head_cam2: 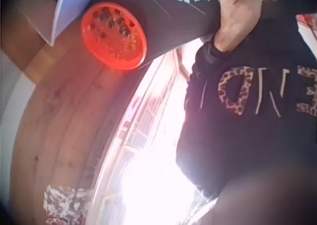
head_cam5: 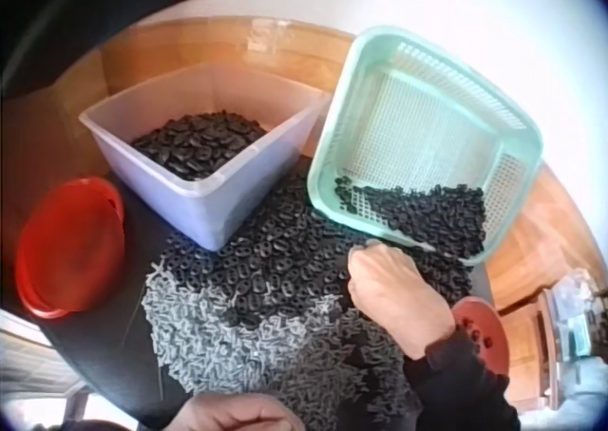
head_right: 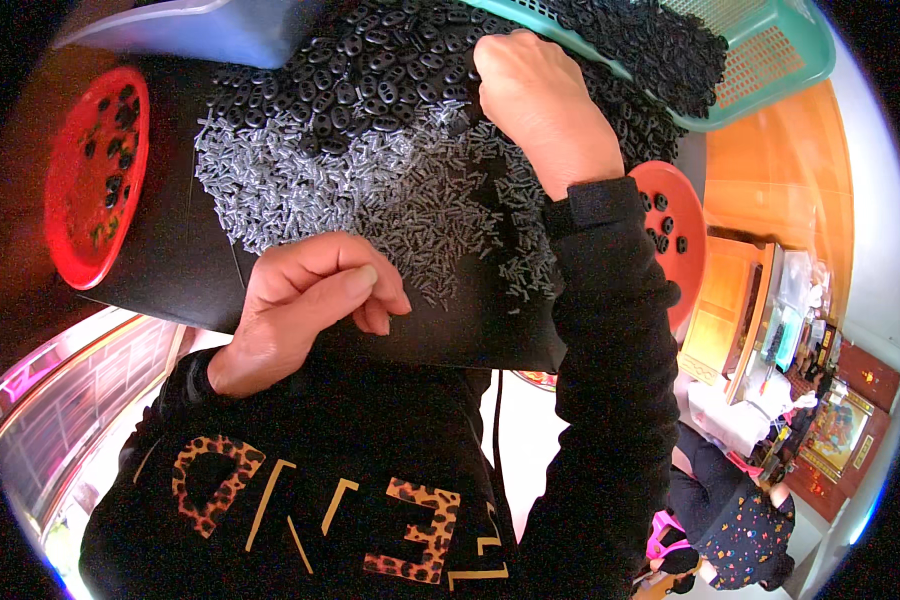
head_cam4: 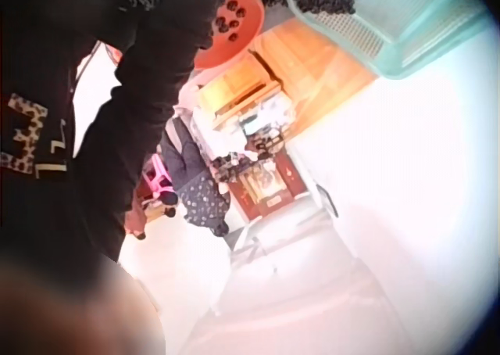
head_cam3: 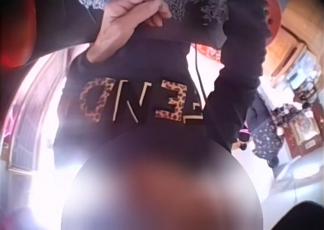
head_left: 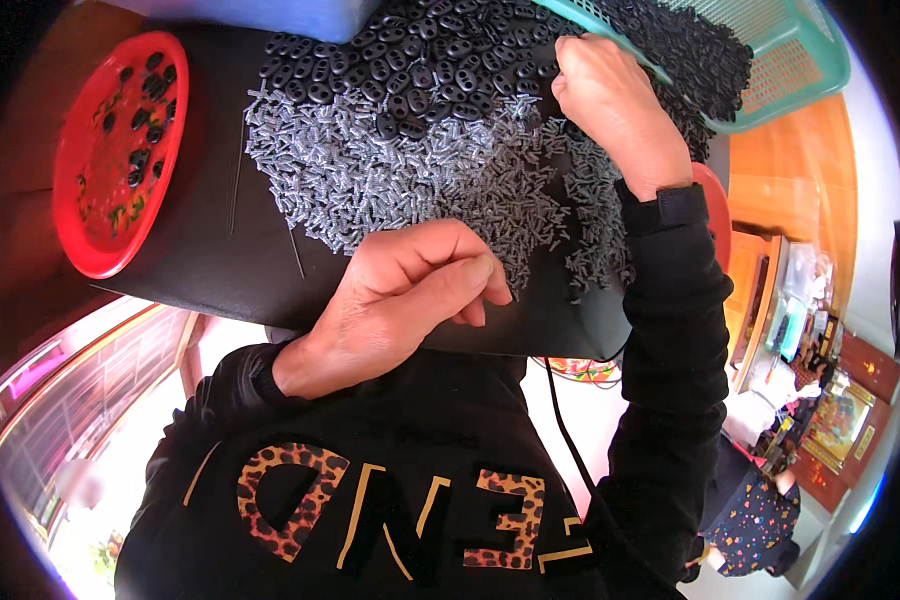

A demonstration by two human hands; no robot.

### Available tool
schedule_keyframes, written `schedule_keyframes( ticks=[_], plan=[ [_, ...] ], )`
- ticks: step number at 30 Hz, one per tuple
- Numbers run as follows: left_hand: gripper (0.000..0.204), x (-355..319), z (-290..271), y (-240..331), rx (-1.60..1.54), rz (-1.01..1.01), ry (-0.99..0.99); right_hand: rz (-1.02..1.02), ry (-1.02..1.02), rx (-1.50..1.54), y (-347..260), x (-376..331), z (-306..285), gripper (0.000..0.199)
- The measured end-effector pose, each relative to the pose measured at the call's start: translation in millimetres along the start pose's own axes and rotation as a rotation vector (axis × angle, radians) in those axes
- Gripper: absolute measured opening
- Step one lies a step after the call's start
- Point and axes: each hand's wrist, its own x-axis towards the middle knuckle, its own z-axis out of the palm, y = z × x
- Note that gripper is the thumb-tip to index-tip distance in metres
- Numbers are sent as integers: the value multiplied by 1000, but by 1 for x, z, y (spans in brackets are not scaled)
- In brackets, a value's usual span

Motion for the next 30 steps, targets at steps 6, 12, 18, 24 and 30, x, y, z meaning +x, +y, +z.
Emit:
schedule_keyframes(
  ticks=[6, 12, 18, 24, 30],
  plan=[
    [16, -1, 4, -6, -68, 85, 47, 91, 19, 366, 1, -10, -16, 13],
    [22, 5, 7, -8, -127, 108, 112, 94, 42, 1170, -76, -75, -62, 8],
    [27, 5, 10, -12, -62, 160, 121, 152, 146, 1276, -96, -99, -64, 10],
    [24, 0, 13, -10, -5, 210, 127, 183, 54, 1367, -89, -111, -65, 11],
    [17, 1, 16, -4, 91, 222, 68, 117, 102, 1302, -86, -112, -63, 4]
  ],
)
